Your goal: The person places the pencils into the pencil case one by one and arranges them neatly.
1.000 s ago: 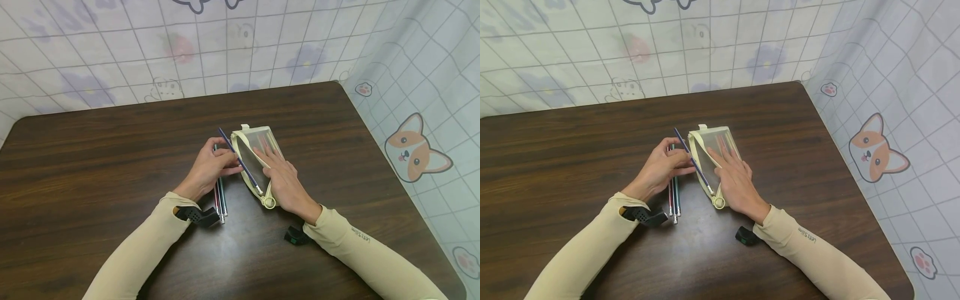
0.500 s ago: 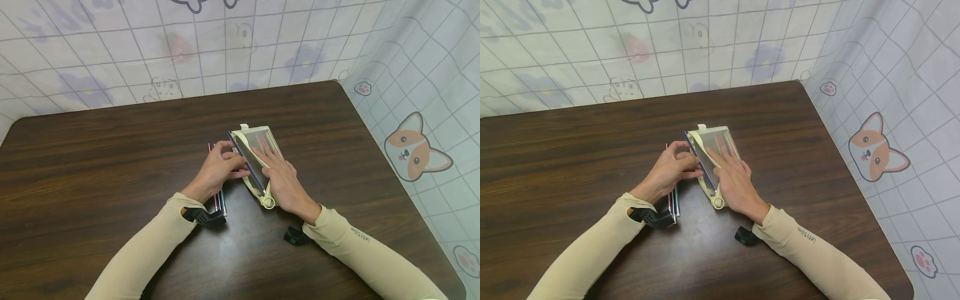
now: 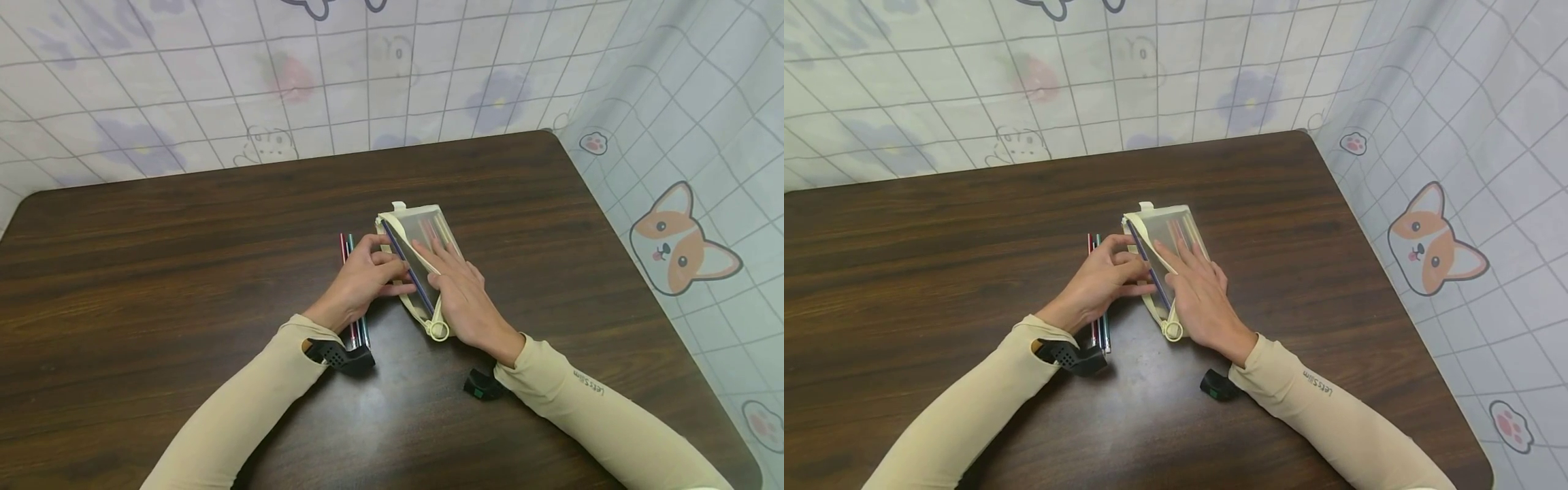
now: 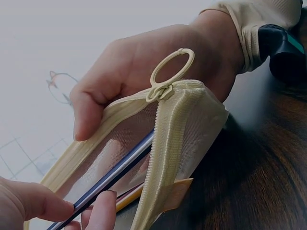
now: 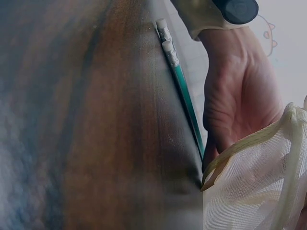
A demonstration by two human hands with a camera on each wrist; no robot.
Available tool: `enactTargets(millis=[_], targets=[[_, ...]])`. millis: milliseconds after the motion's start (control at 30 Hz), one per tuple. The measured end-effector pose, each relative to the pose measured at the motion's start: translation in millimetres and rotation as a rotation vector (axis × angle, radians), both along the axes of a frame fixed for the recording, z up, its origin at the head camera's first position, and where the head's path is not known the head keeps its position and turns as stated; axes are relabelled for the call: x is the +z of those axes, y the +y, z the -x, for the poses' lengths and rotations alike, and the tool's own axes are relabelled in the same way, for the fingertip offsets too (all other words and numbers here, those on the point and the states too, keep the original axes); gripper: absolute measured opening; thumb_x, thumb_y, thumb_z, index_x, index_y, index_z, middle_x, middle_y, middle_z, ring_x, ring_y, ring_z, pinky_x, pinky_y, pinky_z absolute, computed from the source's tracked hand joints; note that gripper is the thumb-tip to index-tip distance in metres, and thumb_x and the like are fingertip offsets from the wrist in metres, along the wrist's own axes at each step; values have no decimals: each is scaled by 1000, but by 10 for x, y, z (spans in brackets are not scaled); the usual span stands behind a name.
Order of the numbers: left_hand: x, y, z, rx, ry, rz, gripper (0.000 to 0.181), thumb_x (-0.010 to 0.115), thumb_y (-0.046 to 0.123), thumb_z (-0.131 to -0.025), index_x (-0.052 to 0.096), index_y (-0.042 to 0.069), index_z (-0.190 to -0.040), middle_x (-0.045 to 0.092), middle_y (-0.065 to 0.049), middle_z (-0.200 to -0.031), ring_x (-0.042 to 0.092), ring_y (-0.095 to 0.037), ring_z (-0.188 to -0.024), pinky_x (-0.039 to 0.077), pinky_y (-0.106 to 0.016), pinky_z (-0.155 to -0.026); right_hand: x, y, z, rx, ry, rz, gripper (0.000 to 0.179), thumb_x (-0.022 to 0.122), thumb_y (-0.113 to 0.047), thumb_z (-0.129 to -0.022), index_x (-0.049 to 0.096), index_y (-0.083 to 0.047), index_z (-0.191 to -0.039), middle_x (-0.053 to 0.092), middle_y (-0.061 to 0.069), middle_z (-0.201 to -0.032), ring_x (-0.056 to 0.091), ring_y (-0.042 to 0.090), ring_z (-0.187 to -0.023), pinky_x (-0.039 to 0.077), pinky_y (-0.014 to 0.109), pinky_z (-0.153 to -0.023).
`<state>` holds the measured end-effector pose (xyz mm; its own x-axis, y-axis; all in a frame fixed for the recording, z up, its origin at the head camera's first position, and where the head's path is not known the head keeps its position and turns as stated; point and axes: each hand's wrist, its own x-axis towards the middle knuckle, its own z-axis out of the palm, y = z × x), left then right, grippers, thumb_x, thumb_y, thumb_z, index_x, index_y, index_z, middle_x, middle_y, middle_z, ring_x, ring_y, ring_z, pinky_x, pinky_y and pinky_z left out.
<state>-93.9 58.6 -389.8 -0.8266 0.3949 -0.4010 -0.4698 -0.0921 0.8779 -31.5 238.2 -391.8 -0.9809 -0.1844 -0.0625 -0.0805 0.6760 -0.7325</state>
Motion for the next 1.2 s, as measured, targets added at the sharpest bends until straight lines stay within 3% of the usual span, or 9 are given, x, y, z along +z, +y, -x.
enactTargets(millis=[333, 700, 1033, 1200], targets=[[5, 49, 24, -16, 30, 26, 66, 56, -7, -96, 26, 5, -153, 59, -15, -111, 67, -18, -84, 68, -38, -84, -15, 14, 7, 4, -2, -5, 57, 21, -26, -108, 30, -34, -163, 19, 5, -174, 10, 36, -164, 7, 72, -128], [14, 85, 18, -62, 21, 47, 64, 55, -3, -97, 28, 3, -155, 59, -19, -121, 68, -22, -98, 67, -39, -89, -44, 15, 1, 3, 14, 18, 57, 21, -25, -107, 33, -34, -162, 20, 4, -174, 11, 36, -164, 8, 73, -127], [97, -119, -3, -54, 72, 122, 57, 59, 5, -97, 39, 8, -151, 62, -19, -124, 71, -26, -107, 67, -37, -91, -20, 10, 25, 4, 2, -1, 57, 22, -24, -107, 30, -37, -162, 17, 0, -175, 9, 37, -164, 9, 75, -126], [139, -259, 6, -42, 94, 153, 58, 59, 8, -97, 39, 8, -151, 61, -20, -126, 71, -26, -109, 66, -37, -92, 12, 21, 29, -16, 1, -4, 58, 23, -22, -106, 31, -36, -162, 21, 4, -174, 11, 38, -163, 13, 75, -125]])
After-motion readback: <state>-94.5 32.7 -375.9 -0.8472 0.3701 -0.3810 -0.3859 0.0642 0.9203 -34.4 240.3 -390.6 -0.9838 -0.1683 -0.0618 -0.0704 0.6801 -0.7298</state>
